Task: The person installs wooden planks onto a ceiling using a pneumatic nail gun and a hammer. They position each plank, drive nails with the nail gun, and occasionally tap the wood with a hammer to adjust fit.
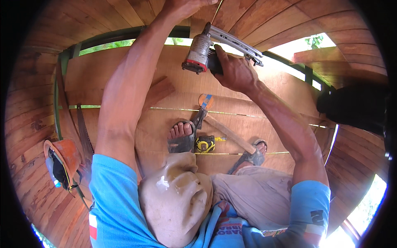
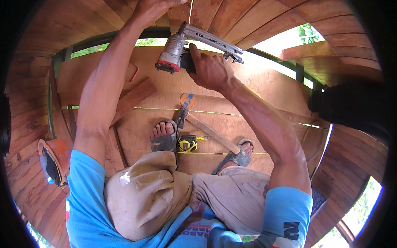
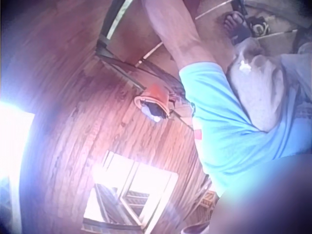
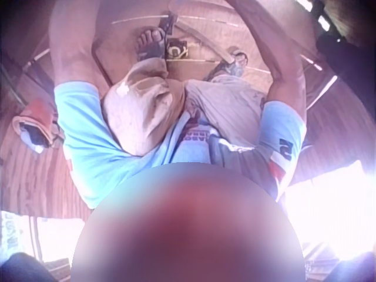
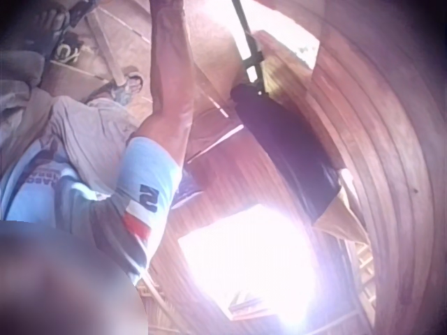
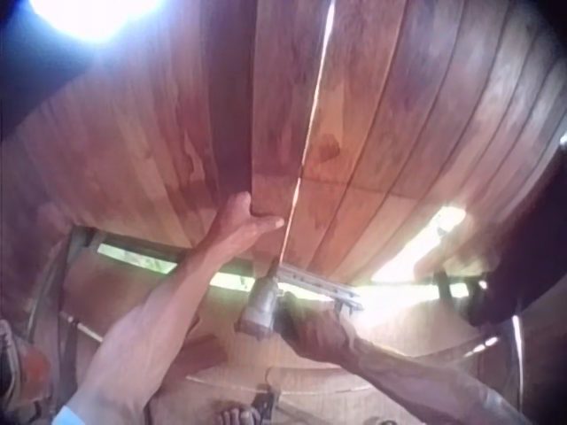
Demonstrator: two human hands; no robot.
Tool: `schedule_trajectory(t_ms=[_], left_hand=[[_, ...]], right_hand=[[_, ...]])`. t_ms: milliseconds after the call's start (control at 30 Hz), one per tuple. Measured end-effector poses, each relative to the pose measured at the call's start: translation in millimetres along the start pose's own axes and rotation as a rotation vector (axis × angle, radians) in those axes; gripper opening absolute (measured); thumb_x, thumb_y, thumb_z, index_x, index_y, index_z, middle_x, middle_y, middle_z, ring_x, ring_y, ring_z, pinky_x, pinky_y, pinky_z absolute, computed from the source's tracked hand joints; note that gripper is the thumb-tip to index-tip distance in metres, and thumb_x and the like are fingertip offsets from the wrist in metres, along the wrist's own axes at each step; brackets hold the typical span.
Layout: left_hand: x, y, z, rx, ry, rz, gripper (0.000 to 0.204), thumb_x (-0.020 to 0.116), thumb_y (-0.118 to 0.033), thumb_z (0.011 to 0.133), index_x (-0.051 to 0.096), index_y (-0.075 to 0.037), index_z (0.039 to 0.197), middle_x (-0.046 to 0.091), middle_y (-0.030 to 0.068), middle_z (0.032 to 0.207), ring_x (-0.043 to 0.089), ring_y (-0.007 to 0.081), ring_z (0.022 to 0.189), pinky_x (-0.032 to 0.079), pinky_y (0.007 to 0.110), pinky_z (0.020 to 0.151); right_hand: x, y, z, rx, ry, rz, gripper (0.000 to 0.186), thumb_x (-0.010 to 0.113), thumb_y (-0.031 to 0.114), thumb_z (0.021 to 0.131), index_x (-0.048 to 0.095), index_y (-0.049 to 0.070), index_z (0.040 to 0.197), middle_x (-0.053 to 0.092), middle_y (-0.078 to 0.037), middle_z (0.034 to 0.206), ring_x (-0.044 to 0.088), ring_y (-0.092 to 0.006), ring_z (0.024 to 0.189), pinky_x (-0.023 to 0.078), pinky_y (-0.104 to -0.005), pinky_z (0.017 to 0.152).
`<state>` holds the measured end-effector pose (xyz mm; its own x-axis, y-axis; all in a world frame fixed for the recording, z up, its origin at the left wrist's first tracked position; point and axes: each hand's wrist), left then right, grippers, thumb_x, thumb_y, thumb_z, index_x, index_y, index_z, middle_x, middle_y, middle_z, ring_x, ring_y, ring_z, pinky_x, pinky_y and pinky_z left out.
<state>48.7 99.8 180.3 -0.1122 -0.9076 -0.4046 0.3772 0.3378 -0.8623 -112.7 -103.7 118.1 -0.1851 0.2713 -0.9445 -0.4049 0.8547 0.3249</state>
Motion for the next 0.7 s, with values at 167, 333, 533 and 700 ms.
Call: schedule_trajectory(t_ms=[167,333,533,700], left_hand=[[0,-3,-1,-0.037,0.016,-0.042,0.044,0.085,-0.020,0.084,0.072,0.001,0.120,0.076,0.0127,0.108,0.070,0.0223,0.103,0.054,0.039,0.090],[-1,-4,-2,-0.017,0.029,-0.029,0.044,0.086,-0.022,0.083,0.072,0.002,0.118,0.076,0.0139,0.108,0.071,0.0228,0.102,0.054,0.039,0.090],[-1,-1,0,-0.018,0.027,0.000,0.046,0.086,-0.022,0.083,0.072,0.002,0.120,0.076,0.0144,0.108,0.071,0.0231,0.102,0.054,0.039,0.090],[0,2,0,0.045,0.016,-0.035,0.048,0.087,-0.023,0.083,0.071,0.003,0.120,0.076,0.0144,0.109,0.070,0.0233,0.103,0.054,0.040,0.090]], right_hand=[[2,-3,4,-0.013,-0.014,0.023,0.083,0.078,0.023,0.084,0.038,-0.006,0.152,0.072,-0.031,0.091,0.073,-0.0486,0.079,0.059,-0.0558,0.074],[-2,-3,5,0.002,-0.006,0.014,0.085,0.078,0.024,0.084,0.037,-0.005,0.153,0.073,-0.030,0.091,0.073,-0.0483,0.078,0.059,-0.0559,0.072],[-9,0,6,0.039,0.060,-0.017,0.086,0.077,0.026,0.086,0.035,-0.005,0.154,0.073,-0.030,0.092,0.073,-0.0476,0.079,0.059,-0.0552,0.072],[-8,-1,7,0.038,0.051,-0.002,0.083,0.076,0.026,0.087,0.036,-0.004,0.153,0.073,-0.029,0.094,0.074,-0.0466,0.081,0.059,-0.0549,0.073]])
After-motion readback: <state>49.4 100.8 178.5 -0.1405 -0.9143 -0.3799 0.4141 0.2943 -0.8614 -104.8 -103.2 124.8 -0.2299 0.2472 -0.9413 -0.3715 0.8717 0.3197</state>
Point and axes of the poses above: each hand's wrist, its own z-axis towards the middle knuckle, its own x-axis out of the palm, y = z × x
